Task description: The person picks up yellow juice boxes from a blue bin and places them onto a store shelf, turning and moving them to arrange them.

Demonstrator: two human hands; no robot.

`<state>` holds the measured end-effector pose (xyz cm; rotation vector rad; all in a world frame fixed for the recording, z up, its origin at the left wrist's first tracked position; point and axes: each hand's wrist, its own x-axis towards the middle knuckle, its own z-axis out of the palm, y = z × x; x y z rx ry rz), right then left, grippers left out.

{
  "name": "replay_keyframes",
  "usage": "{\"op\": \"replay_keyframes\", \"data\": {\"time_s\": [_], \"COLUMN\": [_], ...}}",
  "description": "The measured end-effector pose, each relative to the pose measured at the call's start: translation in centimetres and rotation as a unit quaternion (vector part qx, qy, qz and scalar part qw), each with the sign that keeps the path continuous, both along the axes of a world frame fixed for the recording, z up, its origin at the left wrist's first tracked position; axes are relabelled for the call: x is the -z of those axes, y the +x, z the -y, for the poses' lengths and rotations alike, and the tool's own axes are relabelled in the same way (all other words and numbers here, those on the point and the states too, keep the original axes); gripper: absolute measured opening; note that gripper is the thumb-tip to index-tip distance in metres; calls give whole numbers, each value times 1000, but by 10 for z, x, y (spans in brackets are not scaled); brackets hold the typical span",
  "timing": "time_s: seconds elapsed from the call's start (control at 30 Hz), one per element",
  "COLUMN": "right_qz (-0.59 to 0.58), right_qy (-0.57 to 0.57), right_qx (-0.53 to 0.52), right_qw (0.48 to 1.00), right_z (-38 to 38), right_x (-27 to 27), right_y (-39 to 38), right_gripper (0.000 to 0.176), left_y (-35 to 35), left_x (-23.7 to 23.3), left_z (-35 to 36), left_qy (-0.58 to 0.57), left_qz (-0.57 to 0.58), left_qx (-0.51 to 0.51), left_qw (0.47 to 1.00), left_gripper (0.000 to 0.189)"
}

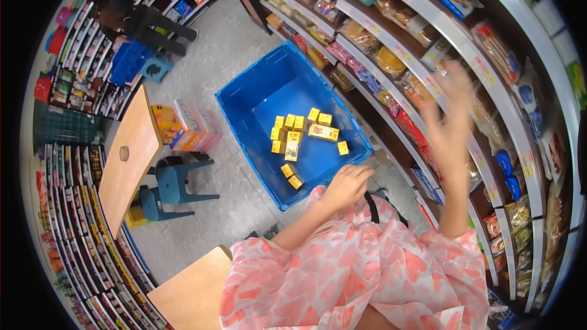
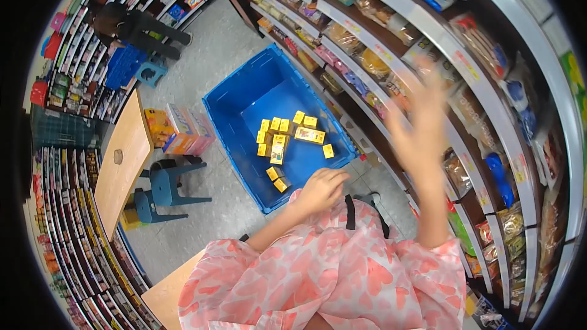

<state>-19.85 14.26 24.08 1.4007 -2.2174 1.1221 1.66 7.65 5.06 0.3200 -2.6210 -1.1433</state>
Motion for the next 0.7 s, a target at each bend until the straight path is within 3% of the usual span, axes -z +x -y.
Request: {"op": "replay_keyframes", "data": {"time_s": [0.03,0.13,0.27,0.33,0.43,0.53,0.7], "right_qz": [-25,43,168,181,208,225,239], "right_qy": [75,230,384,404,447,485,462], "right_qx": [-54,-197,-225,-221,-213,-194,-132], "right_qw": [995,952,880,869,843,823,844], "right_z": [17,49,32,11,-6,-11,-14], "right_x": [40,143,239,269,274,272,267], "right_y": [4,43,96,114,125,125,121], "right_gripper": [47,48,50,49,46,46,46], "left_y": [6,28,63,79,105,121,137], "left_x": [13,58,132,165,233,264,303], "left_z": [8,34,64,88,122,134,136], "left_qy": [-9,7,26,39,40,-102,-205], "left_qz": [-5,77,137,249,417,502,502], "left_qx": [-21,-81,-283,-326,-270,-136,61], "left_qw": [1000,994,949,911,867,848,838], "left_gripper": [29,28,25,28,39,43,39]}}
